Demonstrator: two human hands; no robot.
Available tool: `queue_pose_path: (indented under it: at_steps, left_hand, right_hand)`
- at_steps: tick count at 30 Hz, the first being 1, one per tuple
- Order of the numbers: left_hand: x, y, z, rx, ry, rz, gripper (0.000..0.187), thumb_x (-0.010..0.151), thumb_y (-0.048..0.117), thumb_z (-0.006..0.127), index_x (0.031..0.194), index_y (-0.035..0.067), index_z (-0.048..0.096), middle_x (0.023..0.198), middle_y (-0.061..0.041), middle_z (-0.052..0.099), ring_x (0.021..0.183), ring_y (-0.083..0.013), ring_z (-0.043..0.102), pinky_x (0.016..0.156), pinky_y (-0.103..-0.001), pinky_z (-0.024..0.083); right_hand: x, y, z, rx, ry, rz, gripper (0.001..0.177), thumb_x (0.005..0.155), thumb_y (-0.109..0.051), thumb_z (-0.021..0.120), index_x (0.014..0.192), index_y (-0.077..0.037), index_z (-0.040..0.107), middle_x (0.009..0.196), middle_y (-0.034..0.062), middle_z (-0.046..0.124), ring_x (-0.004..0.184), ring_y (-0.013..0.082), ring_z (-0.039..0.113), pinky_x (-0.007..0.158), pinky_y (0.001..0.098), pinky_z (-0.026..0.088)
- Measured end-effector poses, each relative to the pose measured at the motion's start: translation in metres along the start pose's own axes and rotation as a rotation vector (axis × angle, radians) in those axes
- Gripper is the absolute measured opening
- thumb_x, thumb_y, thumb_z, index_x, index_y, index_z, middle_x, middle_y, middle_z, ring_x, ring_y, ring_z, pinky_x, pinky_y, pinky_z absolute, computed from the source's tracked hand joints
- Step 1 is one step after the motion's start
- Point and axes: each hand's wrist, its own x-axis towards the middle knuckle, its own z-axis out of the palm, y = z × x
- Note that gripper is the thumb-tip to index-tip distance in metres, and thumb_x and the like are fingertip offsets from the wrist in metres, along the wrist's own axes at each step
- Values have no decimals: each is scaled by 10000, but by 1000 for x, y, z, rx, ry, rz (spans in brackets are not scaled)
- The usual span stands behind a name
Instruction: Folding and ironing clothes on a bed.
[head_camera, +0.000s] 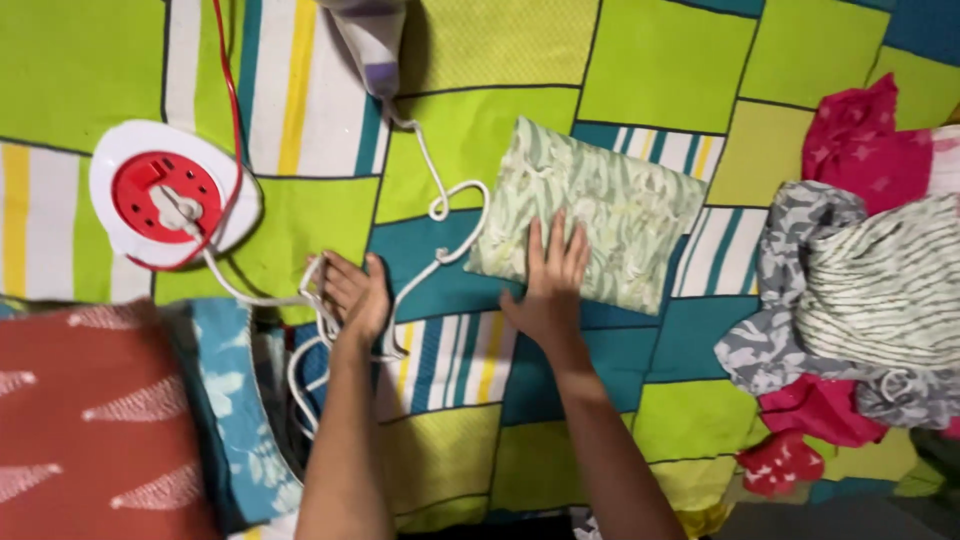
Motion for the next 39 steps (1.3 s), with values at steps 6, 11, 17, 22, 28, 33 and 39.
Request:
queue_pose_path:
  at_steps: [6,11,17,22,28,33,39]
  left_hand:
    - [-30,13,-21,-113,21,42,870,1022,628,159,1631,49,-67,1704,-204,-138,1572,-408,-130,1254,-546,-50]
    - [-177,50,-16,-519,131,420,803,1085,529,284,1632,-24,82,1724,-206,96,1606,-354,114,1292,-378,114]
    - [-328,84,35,-537,51,630,694,1102,458,214,1620,-2,168,1720,-215,137,1599,-362,109,1272,-437,91]
    - [-412,92,8,-402,86,728,699,1091,465,150,1628,22,212,1724,-204,117,1601,-365,84,1267,-459,56]
    - [-426,59,-13,-592,1,523,792,1041,584,344,1578,2,318,1651,-222,256,1528,-368,247,1223,-466,211]
    - [-420,30,-50,-1360,-653,-73,867,875,696,471,1447,48,533,1395,-171,625,1220,-337,617,1022,-491,476]
    - [-431,26,-60,-1342,-695,45,644,858,365,745,1385,35,578,1267,-122,707,1120,-257,690,954,-427,571]
  right_hand:
    - [-32,99,38,-536,-189,41,913,774,-15,666,1612,-177,342,1646,253,287,1418,564,318,1053,686,340]
    - [-24,129,-38,175,-492,43,904,754,109,543,1596,-199,426,1562,213,483,1378,390,521,1095,446,473]
    - [-91,126,-151,1159,-786,543,682,794,104,574,1459,-37,517,1402,173,639,1274,308,609,1077,427,486]
    - [-182,102,-197,1742,-735,725,553,838,65,613,1386,71,540,1304,216,663,1173,332,669,1041,482,528]
    - [-228,50,-241,2041,-723,675,489,883,24,603,1356,139,546,1268,259,677,1150,362,689,1053,499,525]
    - [-216,31,-262,2050,-762,554,503,880,0,594,1364,129,548,1277,255,681,1159,362,691,1060,495,532]
    - [-202,12,-262,1906,-605,612,492,984,-123,655,1427,16,490,1270,208,671,1109,340,688,966,489,568]
